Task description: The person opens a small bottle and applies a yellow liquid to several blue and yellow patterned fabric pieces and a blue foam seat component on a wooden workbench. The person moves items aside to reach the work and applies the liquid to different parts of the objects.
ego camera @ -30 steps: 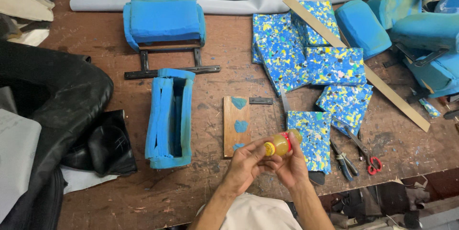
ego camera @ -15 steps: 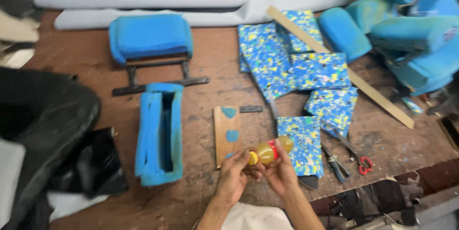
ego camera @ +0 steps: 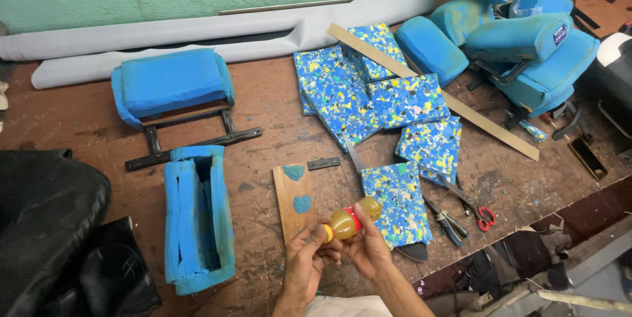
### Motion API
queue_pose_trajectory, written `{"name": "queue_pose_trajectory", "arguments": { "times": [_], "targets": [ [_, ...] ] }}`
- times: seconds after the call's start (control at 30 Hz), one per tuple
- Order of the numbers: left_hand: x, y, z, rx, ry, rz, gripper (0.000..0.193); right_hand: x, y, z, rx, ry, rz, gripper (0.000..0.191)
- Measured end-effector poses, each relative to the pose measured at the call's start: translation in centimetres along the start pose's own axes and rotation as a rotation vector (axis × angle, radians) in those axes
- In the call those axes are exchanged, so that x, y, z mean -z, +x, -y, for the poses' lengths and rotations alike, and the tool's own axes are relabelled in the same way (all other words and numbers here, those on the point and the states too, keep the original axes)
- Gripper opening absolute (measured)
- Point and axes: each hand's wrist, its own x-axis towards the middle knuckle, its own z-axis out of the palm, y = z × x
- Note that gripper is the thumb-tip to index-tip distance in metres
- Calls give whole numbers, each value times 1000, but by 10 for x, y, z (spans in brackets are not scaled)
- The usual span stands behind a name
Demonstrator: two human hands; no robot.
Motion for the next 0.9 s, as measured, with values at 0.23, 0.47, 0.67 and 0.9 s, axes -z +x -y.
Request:
{"name": "queue_pose_trajectory", "arguments": {
  "times": [0.23, 0.47, 0.67, 0.9],
  "targets": [
    [-12, -7, -14, 58, 62, 168, 43, 12, 5, 3, -18, 83, 80, 53],
    [-13, -4, 9, -77, 75, 90, 37, 23, 6, 6, -7, 82, 136, 49],
    [-15, -4, -2, -1, 56, 31, 55, 21, 4, 7, 5, -9, 38, 48],
    [-21, -7, -13, 38, 113, 51, 56, 16, 3, 9, 4, 21, 104, 49]
  ]
}}
